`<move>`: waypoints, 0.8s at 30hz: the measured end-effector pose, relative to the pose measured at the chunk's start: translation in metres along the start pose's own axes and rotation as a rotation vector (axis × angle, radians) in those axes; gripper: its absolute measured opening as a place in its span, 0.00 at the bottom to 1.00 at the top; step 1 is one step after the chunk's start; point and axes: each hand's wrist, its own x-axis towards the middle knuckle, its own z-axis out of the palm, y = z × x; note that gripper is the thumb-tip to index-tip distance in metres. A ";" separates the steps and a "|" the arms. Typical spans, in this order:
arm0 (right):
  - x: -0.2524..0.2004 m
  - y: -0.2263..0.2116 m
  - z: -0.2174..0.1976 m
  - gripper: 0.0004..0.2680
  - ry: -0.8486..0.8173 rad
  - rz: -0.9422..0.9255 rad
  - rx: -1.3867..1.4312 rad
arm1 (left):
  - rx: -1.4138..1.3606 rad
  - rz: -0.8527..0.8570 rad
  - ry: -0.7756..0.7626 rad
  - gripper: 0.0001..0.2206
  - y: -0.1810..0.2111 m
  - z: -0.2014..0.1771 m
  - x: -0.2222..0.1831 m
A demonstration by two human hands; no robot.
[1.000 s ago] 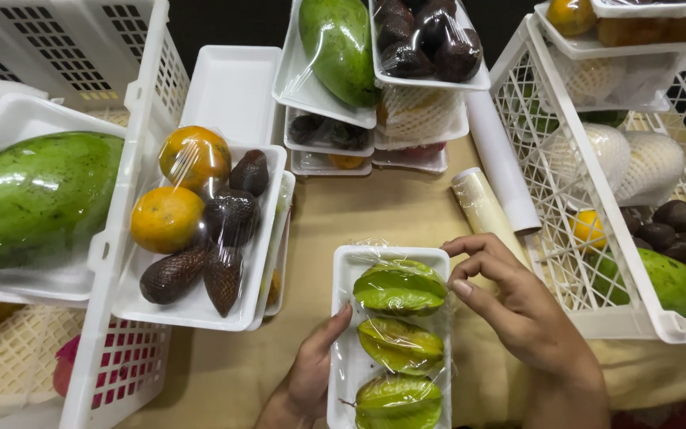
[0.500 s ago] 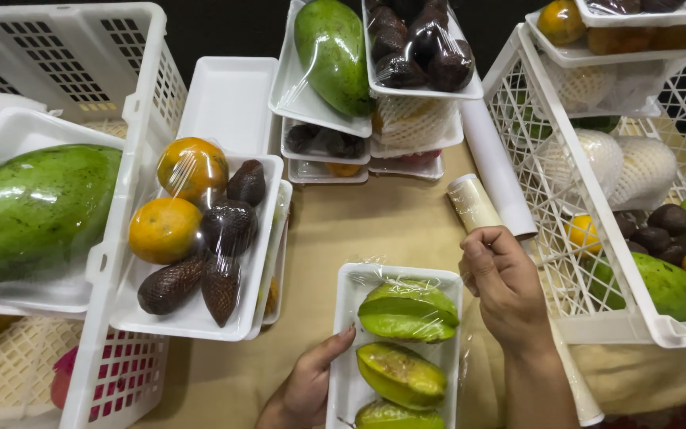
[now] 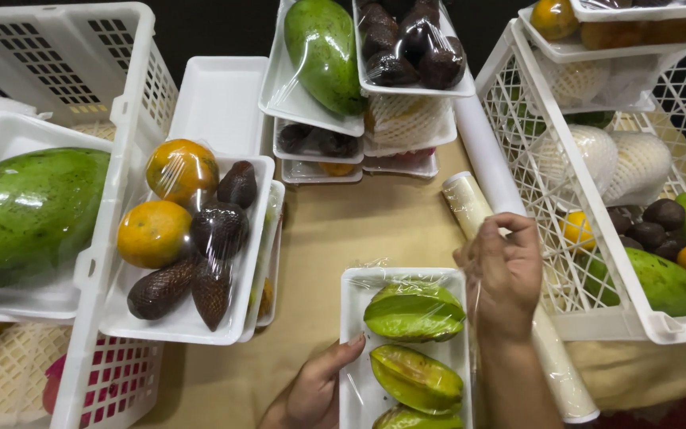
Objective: Packaging starfruit by placing them on a tray and wrapping them with plastic film.
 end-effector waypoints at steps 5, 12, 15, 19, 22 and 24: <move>-0.003 0.028 0.006 0.04 -0.046 0.225 0.000 | 0.023 0.014 -0.002 0.27 -0.003 0.011 0.006; -0.002 0.058 0.005 0.05 -0.151 0.446 0.305 | -0.087 0.148 0.064 0.25 -0.021 0.037 0.022; -0.003 0.048 0.011 0.05 -0.149 0.447 0.188 | -0.149 0.182 0.029 0.27 -0.020 0.051 0.019; -0.018 0.045 0.011 0.07 -0.197 0.294 0.119 | -0.236 0.171 0.123 0.29 -0.018 0.061 0.016; -0.003 0.017 0.017 0.04 0.110 0.646 0.365 | -0.398 0.019 0.158 0.30 -0.015 0.061 0.013; -0.005 0.025 0.001 0.15 -0.041 0.352 -0.040 | -0.396 0.020 0.132 0.31 -0.016 0.045 0.015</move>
